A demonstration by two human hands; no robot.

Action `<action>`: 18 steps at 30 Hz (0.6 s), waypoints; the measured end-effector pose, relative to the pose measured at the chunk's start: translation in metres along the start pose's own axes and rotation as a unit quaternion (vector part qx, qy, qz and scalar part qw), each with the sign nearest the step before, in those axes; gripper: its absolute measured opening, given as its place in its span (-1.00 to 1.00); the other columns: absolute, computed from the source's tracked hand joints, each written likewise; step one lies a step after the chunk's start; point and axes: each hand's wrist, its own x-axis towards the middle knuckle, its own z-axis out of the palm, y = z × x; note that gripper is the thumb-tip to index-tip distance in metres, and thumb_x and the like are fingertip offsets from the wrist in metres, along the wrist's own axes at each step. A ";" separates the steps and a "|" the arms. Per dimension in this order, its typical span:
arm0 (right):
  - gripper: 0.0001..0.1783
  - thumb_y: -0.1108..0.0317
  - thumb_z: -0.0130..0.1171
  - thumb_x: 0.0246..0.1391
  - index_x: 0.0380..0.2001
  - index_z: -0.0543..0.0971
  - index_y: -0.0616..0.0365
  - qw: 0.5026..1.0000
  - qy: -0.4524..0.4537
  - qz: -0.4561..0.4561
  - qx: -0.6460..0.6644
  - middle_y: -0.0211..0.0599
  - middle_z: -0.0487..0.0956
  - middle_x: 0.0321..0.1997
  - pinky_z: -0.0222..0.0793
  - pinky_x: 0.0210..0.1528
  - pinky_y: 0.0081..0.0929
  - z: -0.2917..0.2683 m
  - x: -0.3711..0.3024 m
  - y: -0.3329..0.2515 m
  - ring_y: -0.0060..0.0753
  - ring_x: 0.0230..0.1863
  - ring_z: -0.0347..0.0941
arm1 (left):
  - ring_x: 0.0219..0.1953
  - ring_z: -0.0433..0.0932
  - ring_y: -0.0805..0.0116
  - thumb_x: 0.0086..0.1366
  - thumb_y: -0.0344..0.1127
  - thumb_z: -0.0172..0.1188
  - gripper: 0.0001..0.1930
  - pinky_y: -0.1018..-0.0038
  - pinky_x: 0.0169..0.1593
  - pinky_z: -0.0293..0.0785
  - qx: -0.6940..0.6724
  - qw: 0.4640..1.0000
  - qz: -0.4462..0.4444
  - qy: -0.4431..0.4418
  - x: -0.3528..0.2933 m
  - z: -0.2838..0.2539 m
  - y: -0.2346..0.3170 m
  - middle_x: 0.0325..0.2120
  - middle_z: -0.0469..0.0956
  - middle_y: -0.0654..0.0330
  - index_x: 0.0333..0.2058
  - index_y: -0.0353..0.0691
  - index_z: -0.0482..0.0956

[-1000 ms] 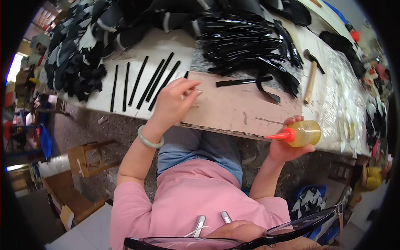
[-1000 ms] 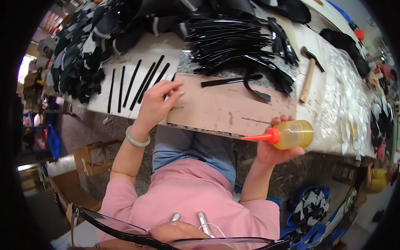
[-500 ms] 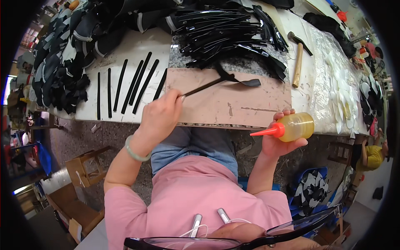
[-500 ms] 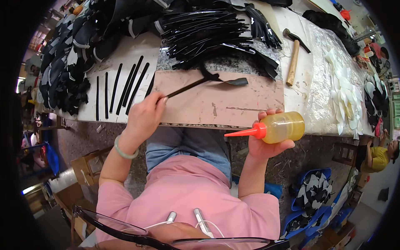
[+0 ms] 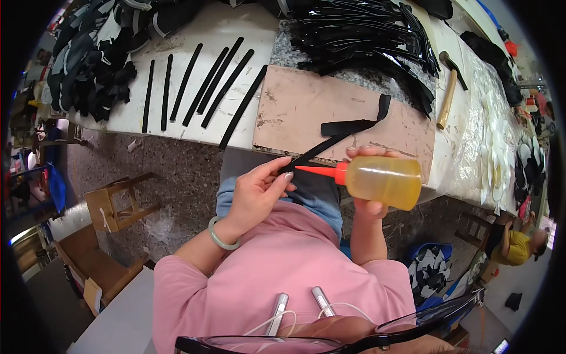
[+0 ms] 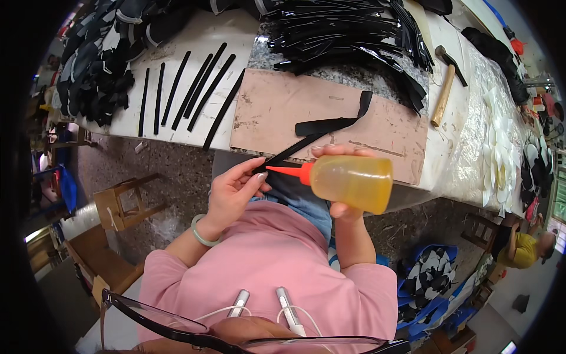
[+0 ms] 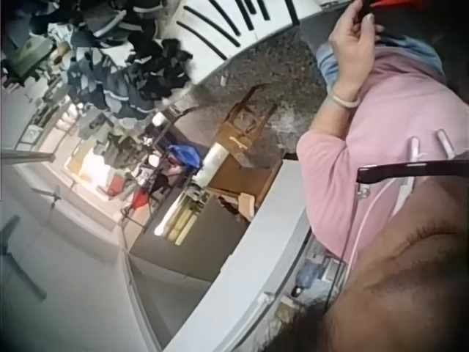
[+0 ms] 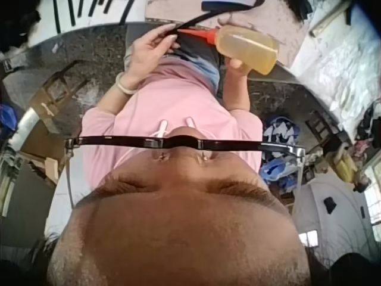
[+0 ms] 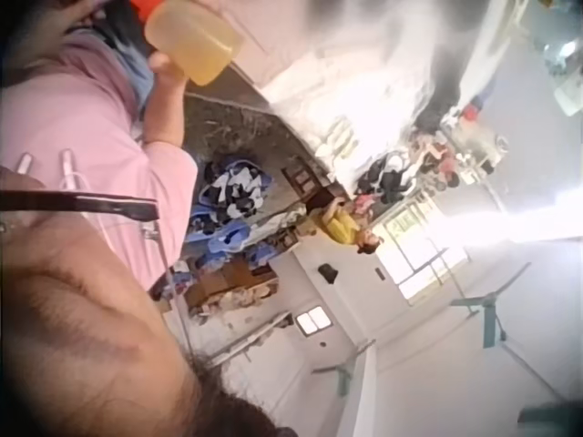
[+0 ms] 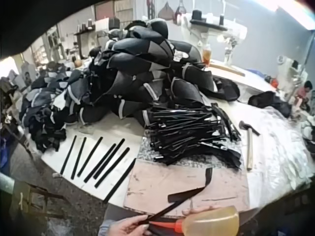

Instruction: The person applies glue to thin strips using a squeeze bottle, then wraps and folds fabric pieces around the strips, pressing them together by hand.

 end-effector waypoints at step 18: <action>-0.10 0.03 0.45 -0.22 0.15 0.21 -0.01 0.981 0.087 -0.053 -0.168 -0.02 0.43 0.02 0.31 0.08 0.01 -0.031 0.001 -0.010 0.06 0.03 0.40 | -0.61 0.35 0.67 0.11 -0.44 0.31 -0.62 0.71 -0.54 0.26 0.325 0.932 0.160 -0.018 0.018 -0.019 0.033 -0.46 0.55 0.24 -0.06 -0.33 0.54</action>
